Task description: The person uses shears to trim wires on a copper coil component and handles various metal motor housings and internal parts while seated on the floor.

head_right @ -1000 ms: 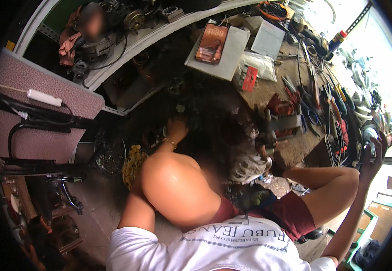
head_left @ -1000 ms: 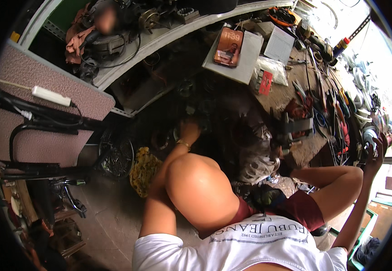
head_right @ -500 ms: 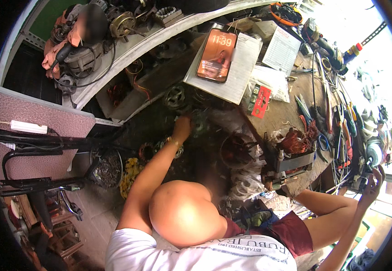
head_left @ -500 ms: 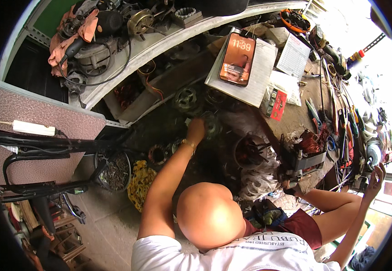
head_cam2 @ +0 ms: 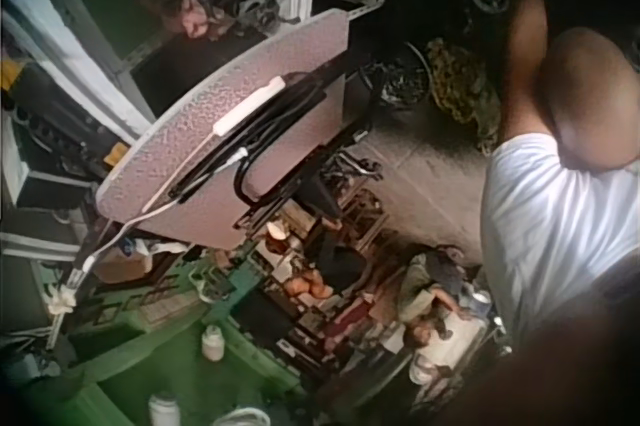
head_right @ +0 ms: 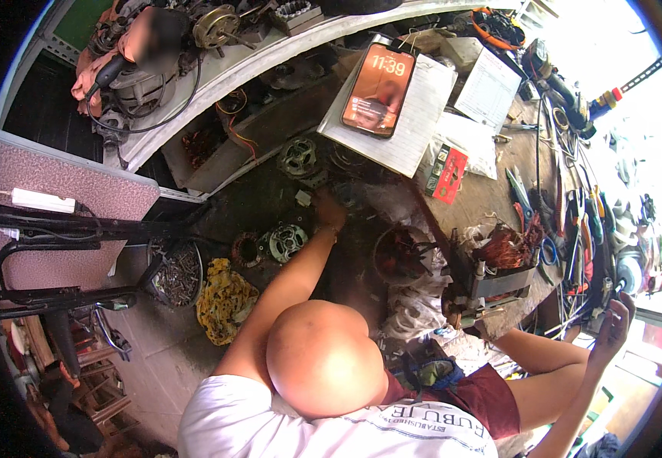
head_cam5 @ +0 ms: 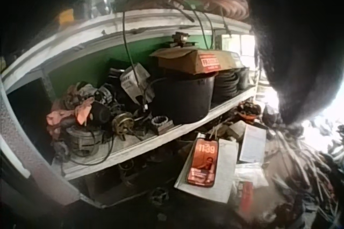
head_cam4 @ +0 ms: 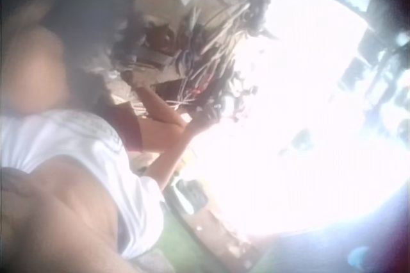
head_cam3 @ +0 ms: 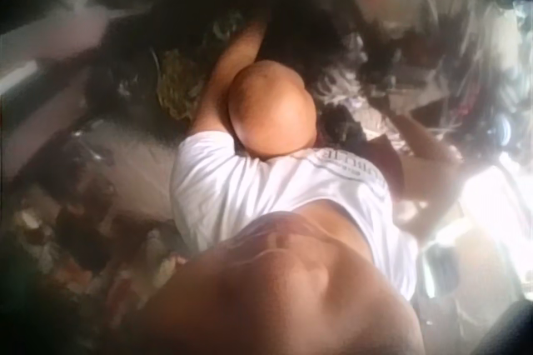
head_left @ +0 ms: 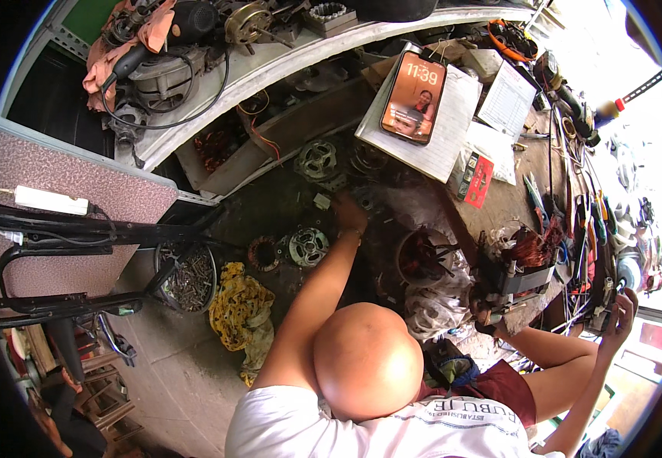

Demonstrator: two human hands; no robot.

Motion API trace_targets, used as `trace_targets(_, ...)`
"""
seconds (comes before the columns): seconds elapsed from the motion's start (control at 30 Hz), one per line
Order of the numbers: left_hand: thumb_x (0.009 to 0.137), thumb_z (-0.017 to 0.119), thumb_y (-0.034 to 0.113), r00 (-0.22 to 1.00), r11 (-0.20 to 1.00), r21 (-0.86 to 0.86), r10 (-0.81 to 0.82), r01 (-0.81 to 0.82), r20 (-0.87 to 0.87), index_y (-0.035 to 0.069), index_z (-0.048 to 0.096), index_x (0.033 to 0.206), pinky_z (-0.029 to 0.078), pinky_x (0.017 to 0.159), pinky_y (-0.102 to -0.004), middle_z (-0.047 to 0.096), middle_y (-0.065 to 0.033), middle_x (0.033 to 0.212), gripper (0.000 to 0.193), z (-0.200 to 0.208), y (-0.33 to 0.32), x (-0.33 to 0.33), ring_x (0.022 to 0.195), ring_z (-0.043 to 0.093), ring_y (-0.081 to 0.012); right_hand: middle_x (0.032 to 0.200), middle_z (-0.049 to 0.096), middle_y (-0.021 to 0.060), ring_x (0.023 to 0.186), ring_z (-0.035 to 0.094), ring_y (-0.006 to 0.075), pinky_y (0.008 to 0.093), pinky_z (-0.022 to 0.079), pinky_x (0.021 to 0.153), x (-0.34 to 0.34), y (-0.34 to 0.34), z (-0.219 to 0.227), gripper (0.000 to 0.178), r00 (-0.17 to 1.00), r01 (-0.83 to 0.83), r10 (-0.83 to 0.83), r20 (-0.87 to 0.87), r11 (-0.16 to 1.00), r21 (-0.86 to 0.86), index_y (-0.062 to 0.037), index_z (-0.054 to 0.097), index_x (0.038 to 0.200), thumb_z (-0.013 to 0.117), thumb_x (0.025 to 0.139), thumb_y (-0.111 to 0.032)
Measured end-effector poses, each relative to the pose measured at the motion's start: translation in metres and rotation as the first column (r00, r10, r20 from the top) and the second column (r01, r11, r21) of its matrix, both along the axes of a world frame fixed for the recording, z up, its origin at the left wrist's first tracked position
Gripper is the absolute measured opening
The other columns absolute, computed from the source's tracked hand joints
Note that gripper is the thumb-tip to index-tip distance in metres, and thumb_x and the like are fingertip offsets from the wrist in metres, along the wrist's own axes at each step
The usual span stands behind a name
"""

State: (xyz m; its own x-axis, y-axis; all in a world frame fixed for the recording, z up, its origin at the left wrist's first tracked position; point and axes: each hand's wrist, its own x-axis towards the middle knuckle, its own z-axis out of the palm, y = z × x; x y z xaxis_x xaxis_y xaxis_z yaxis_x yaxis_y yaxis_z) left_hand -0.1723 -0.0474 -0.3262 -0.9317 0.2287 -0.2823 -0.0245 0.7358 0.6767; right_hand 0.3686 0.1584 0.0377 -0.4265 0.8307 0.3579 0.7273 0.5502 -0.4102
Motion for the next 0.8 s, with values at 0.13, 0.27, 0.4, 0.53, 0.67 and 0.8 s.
trace_targets(0.13,0.070,0.071,0.018,0.976,0.953,0.262,-0.187,0.152,0.114,0.002,0.033,0.130,0.043,0.091,-0.0426,0.042,-0.0192,0.129,0.073,-0.044,-0.036,-0.018,0.113,0.047,-0.0327,0.119,0.051,0.0077,0.089,0.051,0.0106,0.0213,0.041,0.074,-0.026,0.000,0.001,0.015,0.999,-0.042,0.041,-0.017,0.998,-0.045,-0.0028,0.057,0.100,0.048,0.088,0.000)
trace_targets(0.27,0.079,0.062,0.025,0.724,0.903,0.429,-0.290,-0.009,0.625,0.003,0.048,0.122,0.047,0.084,-0.0410,0.051,-0.0133,0.119,0.051,-0.009,-0.044,-0.021,0.104,0.052,-0.0266,0.114,0.052,0.0047,0.087,0.048,0.0092,0.0211,0.039,0.074,-0.007,0.001,-0.008,0.013,0.998,-0.061,0.061,-0.002,0.995,-0.075,-0.0025,0.057,0.100,0.050,0.089,-0.003)
trace_targets(0.4,0.083,0.055,0.035,0.699,0.925,0.245,-0.380,0.291,0.606,0.005,0.057,0.114,0.049,0.076,-0.0384,0.056,-0.0102,0.114,0.042,0.090,-0.078,-0.079,0.095,0.056,-0.0240,0.111,0.051,0.0030,0.089,0.048,0.0093,0.0213,0.039,0.078,0.006,-0.012,-0.007,0.013,0.994,-0.064,0.049,-0.103,0.986,-0.156,-0.0011,0.056,0.101,0.050,0.089,-0.003)
trace_targets(0.53,0.084,0.054,0.024,0.874,0.996,0.014,-0.081,0.084,0.479,0.002,0.045,0.124,0.052,0.069,-0.0365,0.057,-0.0111,0.100,0.047,0.079,-0.148,-0.155,0.085,0.055,-0.0246,0.110,0.051,0.0037,0.091,0.048,0.0100,0.0217,0.039,0.080,0.022,0.004,-0.023,0.016,0.988,-0.101,0.079,-0.136,0.981,-0.165,-0.0011,0.054,0.103,0.047,0.089,0.001)
trace_targets(0.67,0.077,0.063,0.027,0.956,0.971,0.007,0.233,-0.238,0.179,-0.002,0.049,0.118,0.049,0.074,-0.0401,0.058,-0.0178,0.104,0.052,0.020,-0.204,-0.180,0.089,0.057,-0.0323,0.110,0.051,0.0041,0.092,0.049,0.0101,0.0226,0.040,0.080,-0.017,0.003,-0.026,0.017,0.961,-0.193,0.136,-0.239,0.953,-0.234,-0.0015,0.054,0.103,0.044,0.089,0.003)
trace_targets(0.8,0.072,0.071,0.042,0.879,0.935,-0.351,-0.125,-0.051,-0.460,0.002,0.038,0.130,0.031,0.098,-0.0543,0.040,-0.0234,0.131,0.077,0.005,-0.140,-0.116,0.118,0.040,-0.0427,0.108,0.051,0.0047,0.090,0.049,0.0093,0.0222,0.040,0.079,-0.026,-0.011,-0.016,0.022,0.978,-0.133,0.093,-0.185,0.967,-0.216,-0.0008,0.054,0.100,0.041,0.086,0.009)
